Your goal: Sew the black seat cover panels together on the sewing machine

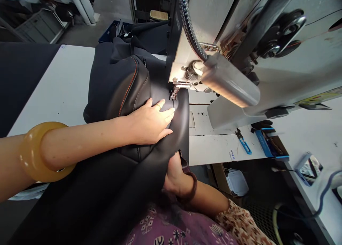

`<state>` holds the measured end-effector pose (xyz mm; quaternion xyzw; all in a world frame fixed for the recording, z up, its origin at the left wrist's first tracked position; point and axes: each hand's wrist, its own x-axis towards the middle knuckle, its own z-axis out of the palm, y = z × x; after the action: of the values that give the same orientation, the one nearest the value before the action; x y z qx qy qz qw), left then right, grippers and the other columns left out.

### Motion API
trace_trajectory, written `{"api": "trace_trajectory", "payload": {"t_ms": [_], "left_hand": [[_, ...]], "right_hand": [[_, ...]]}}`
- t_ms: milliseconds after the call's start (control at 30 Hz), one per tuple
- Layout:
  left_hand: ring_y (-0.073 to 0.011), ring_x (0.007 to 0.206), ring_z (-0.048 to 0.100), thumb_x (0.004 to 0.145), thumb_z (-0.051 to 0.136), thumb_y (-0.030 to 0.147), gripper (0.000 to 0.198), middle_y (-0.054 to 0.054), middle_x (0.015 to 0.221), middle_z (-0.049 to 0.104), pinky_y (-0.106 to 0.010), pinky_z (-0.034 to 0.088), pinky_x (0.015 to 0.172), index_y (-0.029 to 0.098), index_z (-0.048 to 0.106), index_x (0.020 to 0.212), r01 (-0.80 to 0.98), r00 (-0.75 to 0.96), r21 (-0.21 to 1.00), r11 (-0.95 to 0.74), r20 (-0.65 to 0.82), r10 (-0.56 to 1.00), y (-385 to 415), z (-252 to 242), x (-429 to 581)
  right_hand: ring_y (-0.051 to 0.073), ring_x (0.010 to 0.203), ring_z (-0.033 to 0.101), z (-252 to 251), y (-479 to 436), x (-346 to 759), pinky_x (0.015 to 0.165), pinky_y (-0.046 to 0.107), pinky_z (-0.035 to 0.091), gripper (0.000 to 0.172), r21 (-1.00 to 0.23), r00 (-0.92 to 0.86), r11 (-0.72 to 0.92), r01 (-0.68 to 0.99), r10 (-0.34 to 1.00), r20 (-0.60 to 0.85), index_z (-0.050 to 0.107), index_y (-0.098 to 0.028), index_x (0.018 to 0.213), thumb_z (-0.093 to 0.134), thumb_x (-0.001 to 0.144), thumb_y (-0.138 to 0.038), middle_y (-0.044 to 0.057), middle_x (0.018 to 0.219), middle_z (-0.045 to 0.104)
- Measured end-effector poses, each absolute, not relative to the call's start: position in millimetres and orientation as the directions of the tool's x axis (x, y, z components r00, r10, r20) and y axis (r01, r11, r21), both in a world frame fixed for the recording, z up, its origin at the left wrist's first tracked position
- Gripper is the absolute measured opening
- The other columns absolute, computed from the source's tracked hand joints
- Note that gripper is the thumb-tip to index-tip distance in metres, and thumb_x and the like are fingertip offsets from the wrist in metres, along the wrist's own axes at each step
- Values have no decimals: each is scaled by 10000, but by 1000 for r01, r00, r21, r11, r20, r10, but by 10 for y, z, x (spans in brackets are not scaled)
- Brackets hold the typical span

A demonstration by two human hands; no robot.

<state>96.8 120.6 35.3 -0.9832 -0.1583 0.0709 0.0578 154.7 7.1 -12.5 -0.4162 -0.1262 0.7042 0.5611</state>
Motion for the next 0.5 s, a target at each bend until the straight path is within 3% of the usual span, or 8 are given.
{"api": "trace_trajectory", "payload": {"t_ms": [133,233,367,500], "left_hand": [[-324,1163,500,948,341,393,452,-148,1227,593,-445,452,887,98,552,1219,290,943,-164,-943,-118,310,1230,375,975],[-310,1165,504,948,348,390,438,-126,1180,620,-390,477,850,111,560,1210,290,940,-148,-946,-145,310,1225,406,976],[-333,1264,431,956,335,360,438,-105,1249,600,-445,446,943,119,524,1270,304,926,-120,-945,-197,323,1238,432,981],[-324,1259,441,950,352,320,396,-89,1279,586,-493,398,998,148,546,1249,287,929,-101,-953,-215,302,1297,432,988]], "right_hand": [[275,1032,590,-159,130,1568,835,408,533,653,-578,-15,-344,-740,868,-496,654,-209,1000,494,602,-702,96,875,696],[258,983,606,-196,170,1597,808,386,543,547,-512,-27,-367,-777,832,-555,658,-210,953,482,662,-639,81,806,693],[221,908,622,-211,245,1643,782,343,550,403,-452,12,-331,-829,796,-605,650,-224,914,427,766,-526,45,702,668],[186,875,618,-189,341,1692,778,300,548,295,-474,75,-205,-856,859,-506,641,-235,910,439,813,-426,17,721,661]]}}
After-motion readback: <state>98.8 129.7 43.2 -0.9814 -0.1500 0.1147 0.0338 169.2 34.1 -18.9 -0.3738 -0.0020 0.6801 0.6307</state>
